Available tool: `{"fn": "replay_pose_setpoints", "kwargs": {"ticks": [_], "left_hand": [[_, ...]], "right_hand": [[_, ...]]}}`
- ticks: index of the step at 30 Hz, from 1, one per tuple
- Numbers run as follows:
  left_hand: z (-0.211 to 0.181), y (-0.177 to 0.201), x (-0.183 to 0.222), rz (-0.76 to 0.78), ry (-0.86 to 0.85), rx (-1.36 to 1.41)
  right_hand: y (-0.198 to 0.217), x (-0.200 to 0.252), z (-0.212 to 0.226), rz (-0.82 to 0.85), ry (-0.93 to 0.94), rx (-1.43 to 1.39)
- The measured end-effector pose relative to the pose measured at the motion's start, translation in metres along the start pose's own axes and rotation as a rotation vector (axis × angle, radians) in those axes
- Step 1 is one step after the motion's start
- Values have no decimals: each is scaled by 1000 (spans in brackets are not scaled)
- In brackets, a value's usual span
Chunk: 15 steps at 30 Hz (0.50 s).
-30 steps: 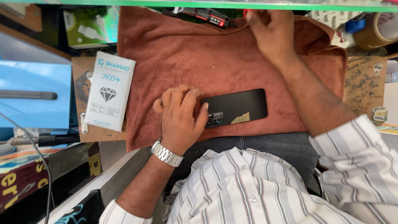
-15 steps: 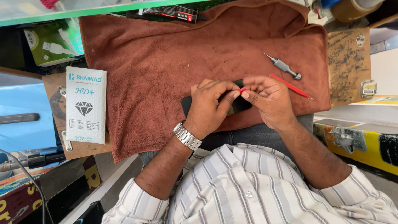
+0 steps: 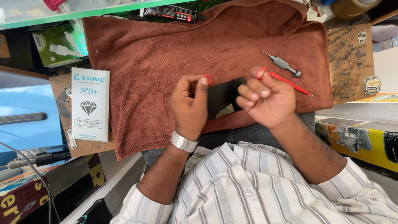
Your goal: The person disassembles a smartphone, removes the camera module, and applies adhesive to the back cover. They then reassemble the phone, aligning the back cover and securing it with rubber bands to hold the components in place while the adhesive sets.
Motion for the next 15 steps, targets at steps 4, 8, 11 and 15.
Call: {"fn": "replay_pose_setpoints", "kwargs": {"ticks": [4,8,11,15], "left_hand": [[-3,33,-13,10,-4,-215],[-15,58,-27,31,-210,-652],[-12,66,-28,28,-277,-798],[-1,74,-33,42,-181,-806]], "right_hand": [[32,-25,42,-241,77,797],[33,-89,76,-340,334,2117],[35,-138,85,-218,582,2208],[76,-196,86,-289,371,2465]]}}
Point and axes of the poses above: each hand's wrist, its own x-axis away from the middle knuckle, its own y-axis out of the back of the hand, z = x × y, the point moved 7 cm from there along -x, towards the middle knuckle, and after that the axes turned 9 degrees about x, right-handed, at the moved point
